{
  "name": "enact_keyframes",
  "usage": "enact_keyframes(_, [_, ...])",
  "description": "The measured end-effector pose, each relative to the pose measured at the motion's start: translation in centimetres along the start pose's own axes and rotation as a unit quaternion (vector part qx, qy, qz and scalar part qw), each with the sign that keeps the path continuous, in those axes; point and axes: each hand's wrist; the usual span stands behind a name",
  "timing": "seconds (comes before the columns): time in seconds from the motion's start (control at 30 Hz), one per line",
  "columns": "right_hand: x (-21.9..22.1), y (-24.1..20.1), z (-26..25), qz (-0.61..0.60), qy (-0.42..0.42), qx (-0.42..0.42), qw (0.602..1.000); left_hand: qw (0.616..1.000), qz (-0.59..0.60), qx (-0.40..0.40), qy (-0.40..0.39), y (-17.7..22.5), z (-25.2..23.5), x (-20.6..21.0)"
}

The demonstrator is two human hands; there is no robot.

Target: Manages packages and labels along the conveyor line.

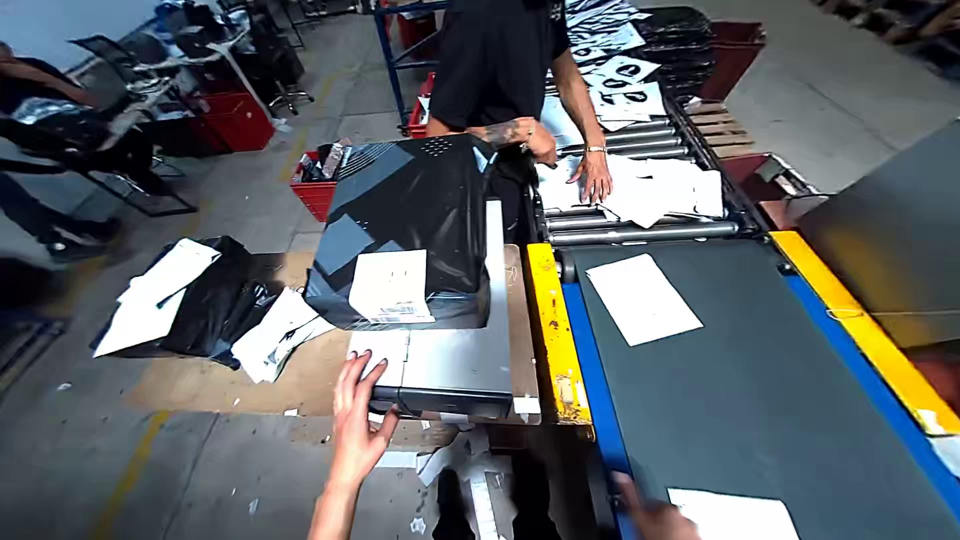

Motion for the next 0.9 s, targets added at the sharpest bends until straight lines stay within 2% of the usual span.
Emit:
enact_keyframes(0.03, [2.4,-5.5,1.9,-0.072,-0.012,-0.082,0.994,1.0,-0.001,-0.004,-0.003,-0.1,0.0,0.1])
enact_keyframes(0.1, [8.1,-14.8,3.4,-0.264,-0.053,-0.185,0.945,1.0,0.003,-0.003,-0.013,-0.4,-0.1,0.0])
enact_keyframes(0.13, [9.9,-18.7,3.6,-0.356,-0.092,-0.182,0.912,1.0,0.004,0.002,-0.02,-0.5,0.0,0.0])
enact_keyframes(0.2, [10.2,-24.8,3.8,-0.487,-0.156,-0.074,0.856,0.999,0.005,0.011,-0.033,-0.7,0.0,-0.4])
enact_keyframes(0.23, [10.0,-27.0,3.9,-0.522,-0.155,-0.021,0.839,0.999,0.006,0.015,-0.035,-0.7,0.0,-0.6])
enact_keyframes(0.3, [10.4,-29.5,3.9,-0.593,-0.088,0.01,0.8,0.999,0.01,0.026,-0.035,-1.1,0.0,-0.9])
enact_keyframes(0.37, [10.5,-29.9,4.3,-0.62,-0.03,-0.018,0.783,0.998,0.01,0.049,-0.034,-1.4,-0.2,-0.7])
enact_keyframes(0.43, [7.9,-28.1,5.0,-0.575,-0.058,-0.03,0.816,0.997,0.008,0.07,-0.04,-1.3,-0.4,-0.3])
enact_keyframes(0.5, [4.6,-22.7,3.9,-0.515,-0.066,-0.05,0.853,0.995,0.01,0.082,-0.056,-1.5,-0.5,-0.3])
enact_keyframes(0.57, [0.7,-13.9,-1.6,-0.466,0.018,-0.051,0.883,0.994,0.011,0.09,-0.064,-1.3,-0.9,-0.3])
enact_keyframes(0.67, [-4.2,0.6,-14.1,-0.377,0.186,0.05,0.906,0.995,0.008,0.083,-0.055,-1.1,-0.8,0.3])
enact_keyframes(0.7, [-5.3,4.6,-16.7,-0.324,0.199,0.089,0.921,0.996,0.006,0.075,-0.048,-0.9,-0.6,0.6])
enact_keyframes(0.73, [-6.0,7.6,-17.6,-0.259,0.166,0.122,0.944,0.997,-0.002,0.065,-0.039,-0.8,-0.4,0.7])
enact_keyframes(0.8, [-7.2,11.5,-15.6,-0.111,0.06,0.163,0.979,0.998,-0.013,0.05,-0.026,-0.1,-0.5,0.9])
enact_keyframes(0.83, [-7.7,12.5,-13.7,-0.031,0.03,0.173,0.984,0.999,-0.015,0.042,-0.014,0.3,-0.5,0.8])
enact_keyframes(0.9, [-7.8,13.8,-9.5,0.061,0.022,0.179,0.982,0.999,-0.011,0.031,-0.002,0.3,-0.2,0.5])
Point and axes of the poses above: each hand's wrist, its own z-axis away from the middle knuckle, its own x-axis out of the palm, y = z × x, and after that the axes turned 8 degrees about -x, right-handed
